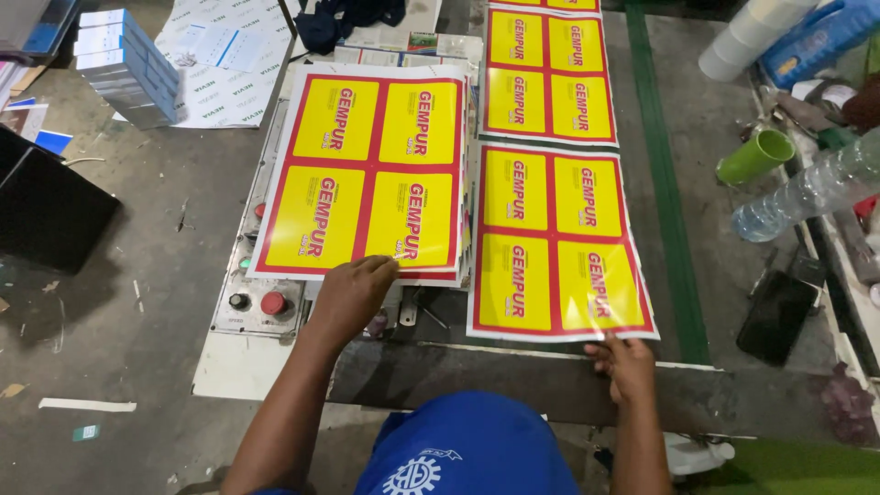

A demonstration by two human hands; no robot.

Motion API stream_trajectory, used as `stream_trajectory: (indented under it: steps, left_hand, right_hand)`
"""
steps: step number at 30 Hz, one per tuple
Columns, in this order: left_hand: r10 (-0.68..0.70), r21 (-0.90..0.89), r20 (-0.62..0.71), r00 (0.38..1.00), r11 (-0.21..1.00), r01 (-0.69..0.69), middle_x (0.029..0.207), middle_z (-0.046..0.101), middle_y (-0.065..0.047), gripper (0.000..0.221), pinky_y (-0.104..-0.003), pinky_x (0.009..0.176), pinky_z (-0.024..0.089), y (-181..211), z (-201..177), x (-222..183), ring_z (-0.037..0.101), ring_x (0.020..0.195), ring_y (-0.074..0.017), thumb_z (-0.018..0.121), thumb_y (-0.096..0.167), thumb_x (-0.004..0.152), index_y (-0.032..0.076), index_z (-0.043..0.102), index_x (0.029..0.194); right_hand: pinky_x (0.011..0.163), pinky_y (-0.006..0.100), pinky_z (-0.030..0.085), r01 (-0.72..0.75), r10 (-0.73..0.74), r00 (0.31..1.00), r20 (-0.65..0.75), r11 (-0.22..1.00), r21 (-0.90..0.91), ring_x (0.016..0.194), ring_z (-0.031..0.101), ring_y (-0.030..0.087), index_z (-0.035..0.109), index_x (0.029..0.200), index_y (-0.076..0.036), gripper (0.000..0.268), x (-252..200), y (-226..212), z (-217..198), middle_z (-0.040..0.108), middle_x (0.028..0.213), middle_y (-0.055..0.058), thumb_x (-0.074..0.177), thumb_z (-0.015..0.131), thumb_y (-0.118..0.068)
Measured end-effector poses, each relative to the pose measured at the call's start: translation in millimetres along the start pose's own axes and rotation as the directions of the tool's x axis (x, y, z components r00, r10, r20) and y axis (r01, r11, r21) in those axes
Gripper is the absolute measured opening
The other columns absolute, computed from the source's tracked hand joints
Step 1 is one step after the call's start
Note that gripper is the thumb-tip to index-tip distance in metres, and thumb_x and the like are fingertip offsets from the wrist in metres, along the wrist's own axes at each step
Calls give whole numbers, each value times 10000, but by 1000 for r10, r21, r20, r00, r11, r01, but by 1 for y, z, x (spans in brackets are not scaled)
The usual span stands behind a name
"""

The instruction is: The person stands at a workbench and repeatedly picks up large, yellow printed sheets from a pile. They align each sheet and place it onto a growing stack on the right side of the table. The sheets feature red text and grid lines.

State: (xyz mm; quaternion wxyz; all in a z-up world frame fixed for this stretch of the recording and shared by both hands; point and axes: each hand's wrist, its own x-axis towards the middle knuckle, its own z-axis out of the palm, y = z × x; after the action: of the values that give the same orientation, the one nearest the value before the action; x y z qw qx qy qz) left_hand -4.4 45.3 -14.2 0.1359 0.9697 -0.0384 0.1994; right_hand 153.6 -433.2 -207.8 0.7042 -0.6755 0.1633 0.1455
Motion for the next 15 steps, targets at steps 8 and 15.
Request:
stream_trajectory:
  steps: [8, 15]
  left_hand:
    - [-62, -78, -289, 955, 996, 41, 1016, 757, -109, 136, -422, 728, 583, 13, -14, 2, 734, 900, -300, 725, 112, 923, 53, 726, 1045]
    - [0, -227, -357, 934, 970, -87, 1030, 724, -110, 142, -426, 759, 571, 54, 16, -6, 716, 911, -314, 740, 120, 881, 61, 712, 1007]
  right_hand:
    - [569, 300, 502, -49, 49, 999, 22, 999, -24, 823, 730, 196, 608, 1303, -69, 354, 25, -10, 4, 744, 1063, 119, 1029, 614, -293]
    - [580, 268, 505, -19, 52, 978, 204, 987, -162, 798, 723, 171, 609, 1391, -85, 432, -46, -10, 77, 778, 1128, 127, 989, 597, -244]
